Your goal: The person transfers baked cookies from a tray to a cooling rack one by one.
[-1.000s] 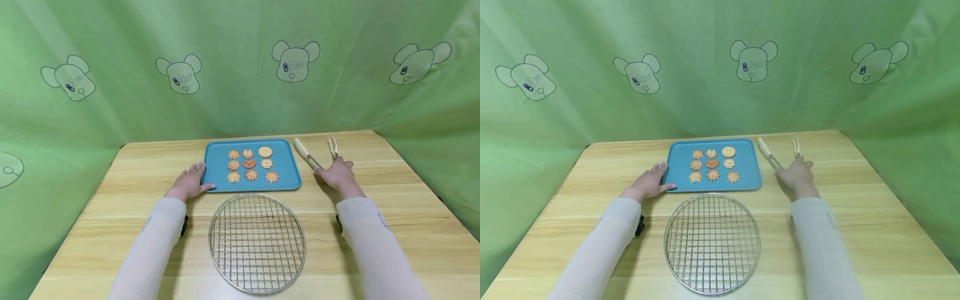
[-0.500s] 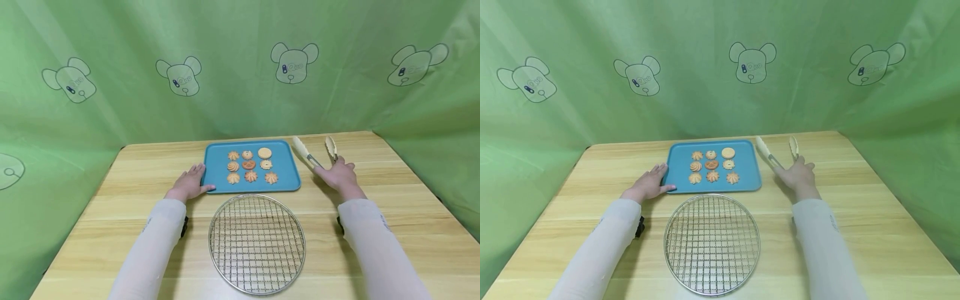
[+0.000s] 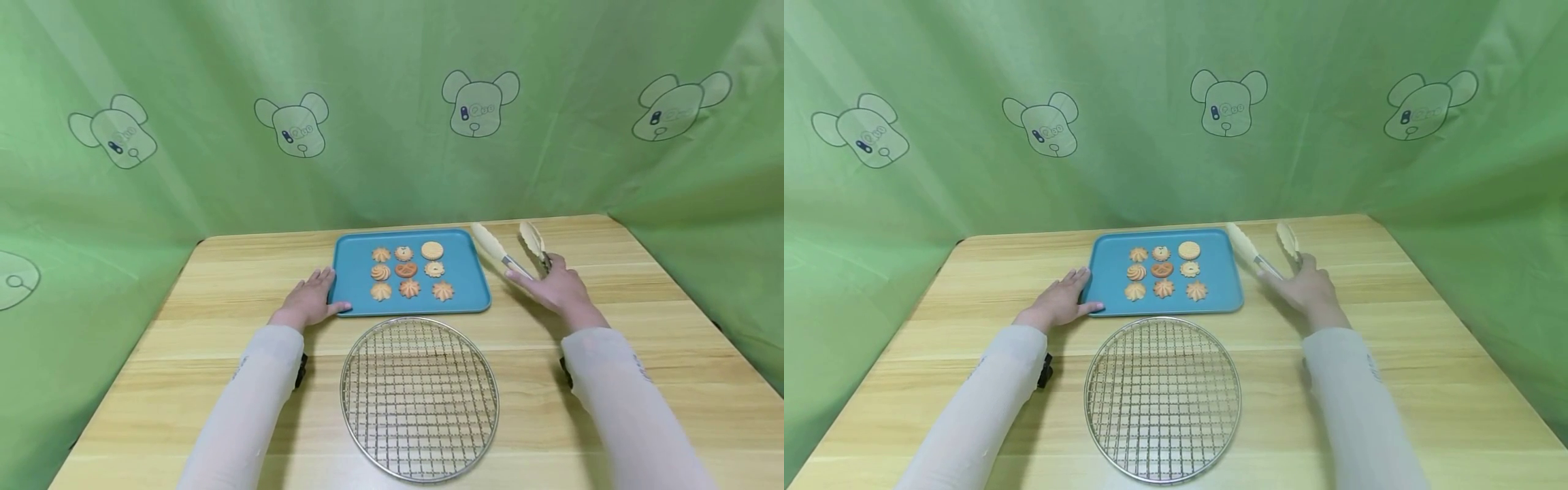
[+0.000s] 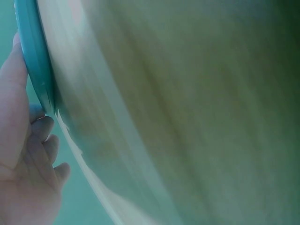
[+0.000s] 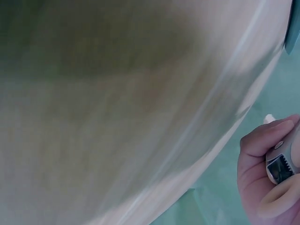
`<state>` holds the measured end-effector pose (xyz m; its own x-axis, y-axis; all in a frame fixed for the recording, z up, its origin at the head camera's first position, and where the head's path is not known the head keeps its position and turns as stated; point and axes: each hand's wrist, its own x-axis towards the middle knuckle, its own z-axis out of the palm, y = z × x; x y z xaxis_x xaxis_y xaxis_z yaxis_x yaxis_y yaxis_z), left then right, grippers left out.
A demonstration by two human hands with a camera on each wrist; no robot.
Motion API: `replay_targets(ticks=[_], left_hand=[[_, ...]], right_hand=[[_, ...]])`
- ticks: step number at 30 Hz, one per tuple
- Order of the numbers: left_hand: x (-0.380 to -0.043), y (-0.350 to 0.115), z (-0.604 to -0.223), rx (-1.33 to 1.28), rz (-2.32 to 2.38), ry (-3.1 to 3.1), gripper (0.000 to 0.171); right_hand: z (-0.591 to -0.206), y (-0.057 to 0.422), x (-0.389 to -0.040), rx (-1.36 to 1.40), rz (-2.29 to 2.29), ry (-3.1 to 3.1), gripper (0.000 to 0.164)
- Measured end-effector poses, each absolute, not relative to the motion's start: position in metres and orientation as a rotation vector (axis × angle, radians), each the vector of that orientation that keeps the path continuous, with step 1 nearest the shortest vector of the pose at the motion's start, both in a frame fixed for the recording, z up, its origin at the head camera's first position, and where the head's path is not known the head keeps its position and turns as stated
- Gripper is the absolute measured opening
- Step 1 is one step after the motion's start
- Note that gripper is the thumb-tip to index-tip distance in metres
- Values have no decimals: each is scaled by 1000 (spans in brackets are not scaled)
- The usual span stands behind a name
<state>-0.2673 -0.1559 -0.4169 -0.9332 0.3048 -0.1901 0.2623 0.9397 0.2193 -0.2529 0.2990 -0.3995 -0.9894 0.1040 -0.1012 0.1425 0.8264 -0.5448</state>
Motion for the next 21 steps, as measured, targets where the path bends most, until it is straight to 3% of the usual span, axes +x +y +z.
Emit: replay_targets(ticks=[14,21], left_hand=[[-266,-156,-415,418,293,2868,91],[-266,-156,-415,422,304,2869,91]], right_hand=[[-392,297,-252,83,-817,2917,127],[-388,294,-253,36,-737,2956,120]])
